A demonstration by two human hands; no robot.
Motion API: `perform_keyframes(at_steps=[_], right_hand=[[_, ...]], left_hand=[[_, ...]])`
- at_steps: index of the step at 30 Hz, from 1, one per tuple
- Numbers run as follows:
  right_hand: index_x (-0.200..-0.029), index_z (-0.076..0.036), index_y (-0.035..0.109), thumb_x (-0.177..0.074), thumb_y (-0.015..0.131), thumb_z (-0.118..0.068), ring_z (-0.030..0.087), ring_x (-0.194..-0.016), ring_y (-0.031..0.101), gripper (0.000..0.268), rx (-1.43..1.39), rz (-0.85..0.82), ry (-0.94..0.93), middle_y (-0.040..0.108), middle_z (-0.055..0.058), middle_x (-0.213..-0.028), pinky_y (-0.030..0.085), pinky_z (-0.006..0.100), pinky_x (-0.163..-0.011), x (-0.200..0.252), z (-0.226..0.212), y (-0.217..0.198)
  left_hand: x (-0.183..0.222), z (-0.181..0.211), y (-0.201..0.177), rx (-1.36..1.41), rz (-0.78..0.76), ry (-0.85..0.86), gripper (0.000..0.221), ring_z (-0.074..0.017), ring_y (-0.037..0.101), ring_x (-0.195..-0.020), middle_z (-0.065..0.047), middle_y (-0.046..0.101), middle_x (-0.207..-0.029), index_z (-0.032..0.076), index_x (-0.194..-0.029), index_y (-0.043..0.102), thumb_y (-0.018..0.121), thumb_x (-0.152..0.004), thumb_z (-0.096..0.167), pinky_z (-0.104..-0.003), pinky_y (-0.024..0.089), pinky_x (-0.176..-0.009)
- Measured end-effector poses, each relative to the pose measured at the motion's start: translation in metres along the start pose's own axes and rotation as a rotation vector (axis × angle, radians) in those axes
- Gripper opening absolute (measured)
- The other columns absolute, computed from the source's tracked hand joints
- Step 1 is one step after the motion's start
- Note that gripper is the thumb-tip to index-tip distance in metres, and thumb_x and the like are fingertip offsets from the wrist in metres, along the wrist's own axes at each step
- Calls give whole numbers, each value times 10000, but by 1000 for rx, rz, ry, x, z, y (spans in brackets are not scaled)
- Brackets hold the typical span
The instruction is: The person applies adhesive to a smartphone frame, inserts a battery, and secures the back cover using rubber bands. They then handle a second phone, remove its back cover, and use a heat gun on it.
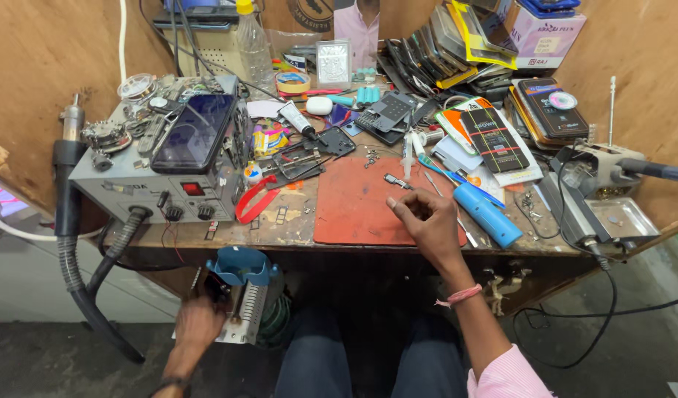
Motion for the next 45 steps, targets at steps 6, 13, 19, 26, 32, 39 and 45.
perform_keyframes(at_steps=[6,13,19,26,32,39,45], right_hand=[[-741,-40,715,-893,789,-215,5,-532,417,243,-57,2,24,562,-76,-596,289,218,-471,0,8,-2],[-743,-39,711,-925,767,-193,-9,-548,360,245,-191,29,35,498,-91,-603,223,224,-483,-3,20,-7],[-734,-27,684,-939,723,-213,14,-416,346,279,-372,81,132,467,-60,-507,215,233,-413,-3,25,-19],[-760,-24,674,-945,722,-215,11,-429,319,270,-431,32,119,434,-69,-516,208,228,-417,-6,21,-17],[-760,-23,671,-946,721,-207,13,-428,320,267,-408,30,121,433,-69,-513,206,229,-417,-3,22,-17],[-800,-42,697,-958,708,-210,7,-457,374,231,-359,-33,84,480,-74,-556,242,224,-426,-4,26,-8],[-812,-34,708,-952,718,-209,6,-491,395,225,-284,-54,46,515,-73,-587,250,214,-444,-5,20,-5]], left_hand=[[-44,-2,24,15,-180,-72,418,-340,685,-1083,-147,758,-1089,158,-1075,782,755,-819,487,-466,507,-1021],[-60,2,25,107,-214,-94,423,-290,762,-981,-111,798,-1010,196,-1010,811,777,-761,536,-409,600,-902],[-73,-6,18,60,-109,-98,443,-311,740,-984,-130,772,-1012,173,-948,813,782,-731,559,-431,599,-859],[-40,-17,-7,225,-187,-287,831,-442,663,-1104,-295,688,-1128,18,-1174,700,744,-738,724,-499,546,-913],[35,-73,-5,550,-681,-311,834,-354,752,-1013,-269,732,-1041,-89,-1167,707,709,-720,615,-443,561,-895],[107,7,-69,1827,-1011,-247,793,-245,638,-875,-183,634,-981,-119,-1379,500,709,-835,420,-371,499,-766],[135,159,-216,2233,-1183,65,801,-242,644,-929,-130,612,-1028,-19,-1477,382,657,-801,312,-402,536,-829]])
Point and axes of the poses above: each hand's wrist, its own x-axis away from the middle knuckle, its own y-axis out of the palm, z = x × y, the point moved 5 cm from there along -x, towards the middle knuckle
